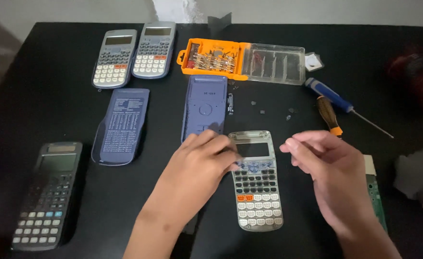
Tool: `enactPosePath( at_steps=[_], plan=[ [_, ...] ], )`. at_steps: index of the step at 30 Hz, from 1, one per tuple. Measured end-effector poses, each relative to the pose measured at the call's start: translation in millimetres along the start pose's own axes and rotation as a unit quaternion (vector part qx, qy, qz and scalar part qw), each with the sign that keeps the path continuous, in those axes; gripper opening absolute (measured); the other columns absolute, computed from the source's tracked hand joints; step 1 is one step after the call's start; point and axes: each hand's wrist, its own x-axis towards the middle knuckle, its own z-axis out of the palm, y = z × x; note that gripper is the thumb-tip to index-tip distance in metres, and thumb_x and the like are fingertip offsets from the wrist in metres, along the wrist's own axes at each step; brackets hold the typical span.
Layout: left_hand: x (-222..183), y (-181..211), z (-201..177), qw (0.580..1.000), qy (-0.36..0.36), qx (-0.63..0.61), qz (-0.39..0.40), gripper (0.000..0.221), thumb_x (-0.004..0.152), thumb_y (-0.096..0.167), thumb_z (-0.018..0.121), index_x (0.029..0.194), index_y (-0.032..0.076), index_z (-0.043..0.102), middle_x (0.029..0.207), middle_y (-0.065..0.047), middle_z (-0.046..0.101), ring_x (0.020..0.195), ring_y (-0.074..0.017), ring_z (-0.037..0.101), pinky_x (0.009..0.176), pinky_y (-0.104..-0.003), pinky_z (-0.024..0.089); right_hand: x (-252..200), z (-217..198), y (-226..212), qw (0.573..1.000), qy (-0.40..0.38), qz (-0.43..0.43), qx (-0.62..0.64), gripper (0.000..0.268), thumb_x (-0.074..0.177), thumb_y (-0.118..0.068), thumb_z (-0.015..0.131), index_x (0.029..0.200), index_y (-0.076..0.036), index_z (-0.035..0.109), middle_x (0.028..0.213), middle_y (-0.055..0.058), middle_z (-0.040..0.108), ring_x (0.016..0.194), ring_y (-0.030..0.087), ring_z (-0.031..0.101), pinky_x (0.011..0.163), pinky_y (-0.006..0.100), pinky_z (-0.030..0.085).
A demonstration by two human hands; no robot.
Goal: Reassembling a calculator keypad by placing individual buttons into the front shell.
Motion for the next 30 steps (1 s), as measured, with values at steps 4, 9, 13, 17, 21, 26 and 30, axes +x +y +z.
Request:
enactPosePath(
  at_steps=[4, 9, 13, 17, 21, 26, 30],
  plan=[
    [-3.3, -2.9, 5.9, 1.000, -0.012, 0.018, -0.003, 0.012, 0.087, 0.009, 0.077, 0.098, 0.010, 0.077, 0.108, -0.003, 0.067, 0.103, -0.0244, 0.055, 0.078, -0.042, 0.048, -3.2, 1.6, -7.7, 0.999, 0.014, 0.033, -0.013, 0.010, 0.092, -0.007, 0.072, 0.099, -0.001, 0.076, 0.093, 0.015, 0.078, 0.084, 0.019, 0.064, 0.080, 0.031, 0.050],
    [-2.4, -2.0, 3.9, 0.999, -0.027, -0.005, -0.020, 0.020, 0.086, 0.007, 0.077, 0.106, 0.011, 0.079, 0.104, -0.004, 0.068, 0.102, -0.0252, 0.056, 0.080, -0.043, 0.049, -2.1, -0.2, -5.6, 1.000, 0.012, 0.023, -0.012, 0.011, 0.092, -0.006, 0.072, 0.100, -0.001, 0.076, 0.093, 0.015, 0.079, 0.087, 0.019, 0.068, 0.080, 0.031, 0.052],
    [-2.0, -3.4, 4.6, 0.999, -0.024, -0.030, -0.028, 0.012, 0.088, 0.008, 0.075, 0.099, 0.010, 0.078, 0.106, -0.003, 0.069, 0.100, -0.0247, 0.057, 0.078, -0.043, 0.048, -0.5, 1.4, -7.2, 0.998, 0.023, 0.045, -0.025, 0.012, 0.092, -0.009, 0.073, 0.102, -0.003, 0.076, 0.093, 0.014, 0.079, 0.086, 0.019, 0.067, 0.080, 0.032, 0.052],
    [-2.2, -5.0, 4.6, 1.000, -0.013, -0.028, -0.002, 0.014, 0.088, 0.007, 0.074, 0.101, 0.012, 0.078, 0.106, -0.003, 0.068, 0.099, -0.0246, 0.055, 0.075, -0.042, 0.047, 1.8, 0.2, -5.1, 0.999, 0.031, 0.039, 0.016, 0.013, 0.091, -0.008, 0.074, 0.103, -0.004, 0.074, 0.094, 0.015, 0.078, 0.082, 0.016, 0.063, 0.078, 0.028, 0.049],
    [-1.2, -1.6, 2.8, 0.999, -0.025, -0.023, -0.005, 0.019, 0.084, 0.008, 0.079, 0.102, 0.012, 0.080, 0.108, -0.005, 0.069, 0.102, -0.0257, 0.057, 0.080, -0.044, 0.050, -0.7, -3.3, -12.9, 0.997, 0.059, 0.035, 0.020, 0.005, 0.098, -0.006, 0.071, 0.102, -0.004, 0.070, 0.093, 0.012, 0.075, 0.074, 0.014, 0.058, 0.075, 0.025, 0.048],
    [-1.7, -3.4, 3.5, 0.999, -0.030, -0.021, -0.006, 0.024, 0.085, 0.010, 0.078, 0.109, 0.012, 0.080, 0.112, -0.005, 0.068, 0.105, -0.0250, 0.057, 0.080, -0.043, 0.050, 4.5, -11.7, -7.0, 0.996, 0.087, 0.010, 0.023, 0.004, 0.102, -0.009, 0.068, 0.105, -0.007, 0.070, 0.093, 0.009, 0.072, 0.070, 0.009, 0.053, 0.068, 0.020, 0.044],
    [-1.5, -4.9, 5.1, 0.999, -0.024, -0.025, -0.007, 0.020, 0.090, 0.021, 0.075, 0.108, 0.013, 0.080, 0.109, -0.003, 0.067, 0.102, -0.0238, 0.057, 0.079, -0.043, 0.049, 11.4, -19.3, 3.3, 0.995, 0.072, -0.001, 0.062, 0.007, 0.101, -0.012, 0.069, 0.107, -0.010, 0.068, 0.098, 0.007, 0.074, 0.072, 0.006, 0.056, 0.067, 0.017, 0.046]
  ],
)
